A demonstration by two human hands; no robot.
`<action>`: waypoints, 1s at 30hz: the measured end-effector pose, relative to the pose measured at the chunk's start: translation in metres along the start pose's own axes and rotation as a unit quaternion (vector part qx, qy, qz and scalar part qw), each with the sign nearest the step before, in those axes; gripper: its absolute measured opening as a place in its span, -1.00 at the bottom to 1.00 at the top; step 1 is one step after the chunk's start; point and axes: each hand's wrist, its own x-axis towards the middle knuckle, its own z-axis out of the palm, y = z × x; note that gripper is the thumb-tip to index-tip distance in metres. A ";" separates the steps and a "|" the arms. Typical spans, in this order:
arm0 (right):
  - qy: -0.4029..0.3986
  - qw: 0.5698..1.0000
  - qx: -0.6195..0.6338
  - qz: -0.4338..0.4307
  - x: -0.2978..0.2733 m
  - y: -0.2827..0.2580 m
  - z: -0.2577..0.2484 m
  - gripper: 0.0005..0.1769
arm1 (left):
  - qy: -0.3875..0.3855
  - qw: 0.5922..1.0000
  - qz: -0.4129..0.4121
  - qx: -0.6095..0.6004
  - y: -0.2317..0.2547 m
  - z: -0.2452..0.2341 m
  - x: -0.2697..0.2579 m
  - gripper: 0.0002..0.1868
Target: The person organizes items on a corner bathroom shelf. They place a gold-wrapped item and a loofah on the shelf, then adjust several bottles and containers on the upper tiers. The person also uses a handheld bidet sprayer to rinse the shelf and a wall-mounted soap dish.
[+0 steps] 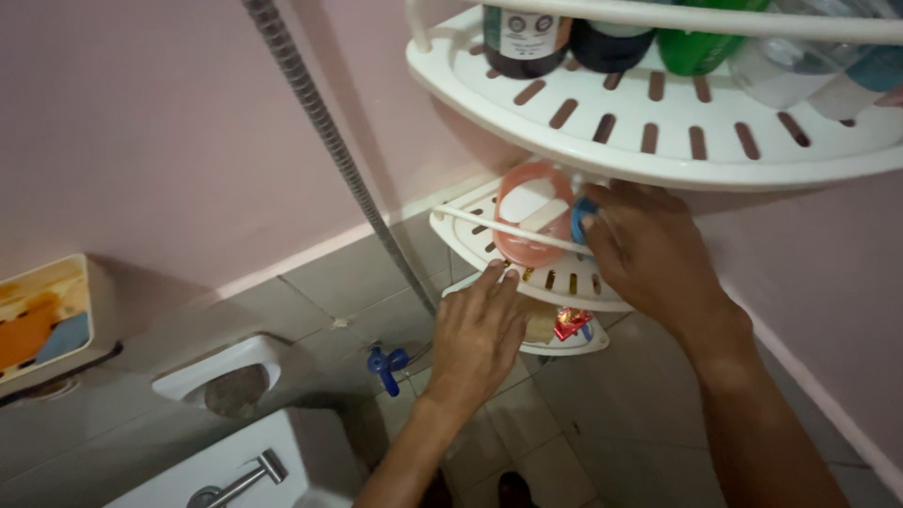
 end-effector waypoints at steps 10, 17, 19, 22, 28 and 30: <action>0.093 0.990 -0.046 -0.098 0.012 0.016 0.029 -0.72 | -0.027 0.999 0.004 0.019 0.002 -0.003 -0.003 -0.35; 0.033 0.988 -0.147 -0.022 0.030 0.033 0.038 -0.68 | -0.049 0.999 -0.018 0.005 0.008 -0.005 -0.003 -0.35; 0.012 0.994 -0.103 0.025 0.038 0.031 0.039 -0.67 | -0.056 0.998 -0.019 0.009 0.008 -0.006 -0.002 -0.35; -0.022 0.994 -0.099 0.039 0.046 0.029 0.037 -0.71 | -0.063 0.998 -0.018 0.017 0.008 -0.007 -0.004 -0.34; -0.167 0.966 -0.036 0.195 0.062 0.009 0.022 -0.69 | -0.072 0.997 -0.028 0.015 0.007 -0.004 -0.007 -0.34; -0.173 0.962 -0.027 0.210 0.064 0.007 0.022 -0.68 | -0.069 0.997 -0.030 0.023 0.006 -0.001 -0.008 -0.34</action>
